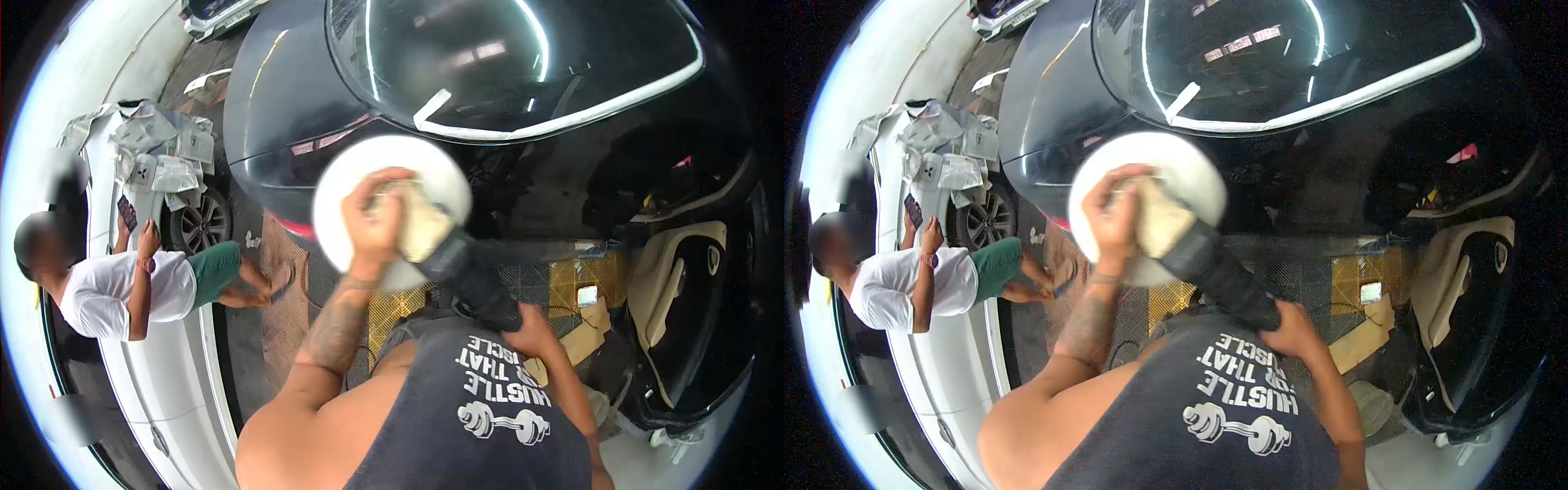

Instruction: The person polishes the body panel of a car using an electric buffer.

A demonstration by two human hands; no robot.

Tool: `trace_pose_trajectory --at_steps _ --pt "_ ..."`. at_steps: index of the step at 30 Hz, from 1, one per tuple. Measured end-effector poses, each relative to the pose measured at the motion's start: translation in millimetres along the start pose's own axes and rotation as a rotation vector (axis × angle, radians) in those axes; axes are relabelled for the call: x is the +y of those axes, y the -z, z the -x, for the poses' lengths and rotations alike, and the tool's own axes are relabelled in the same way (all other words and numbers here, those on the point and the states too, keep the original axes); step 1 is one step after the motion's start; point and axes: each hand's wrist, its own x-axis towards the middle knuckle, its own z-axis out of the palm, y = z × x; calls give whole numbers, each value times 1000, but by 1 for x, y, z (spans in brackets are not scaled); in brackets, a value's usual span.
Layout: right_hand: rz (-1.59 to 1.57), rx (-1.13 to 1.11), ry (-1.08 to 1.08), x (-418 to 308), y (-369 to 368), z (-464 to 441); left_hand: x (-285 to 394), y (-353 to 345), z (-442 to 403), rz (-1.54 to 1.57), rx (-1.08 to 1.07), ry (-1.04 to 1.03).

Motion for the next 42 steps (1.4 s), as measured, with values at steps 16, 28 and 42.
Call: trace_pose_trajectory --at_steps 16,28,42 --pt "110 93 140 -25 -13 -32 -21 46 2 131 81 -64" --pt "-113 668 -445 184 -112 20 -16 -212 51 96 -600 -339" --pt "-562 572 -189 198 -238 -55 -26 -135 38 82 -680 -427"
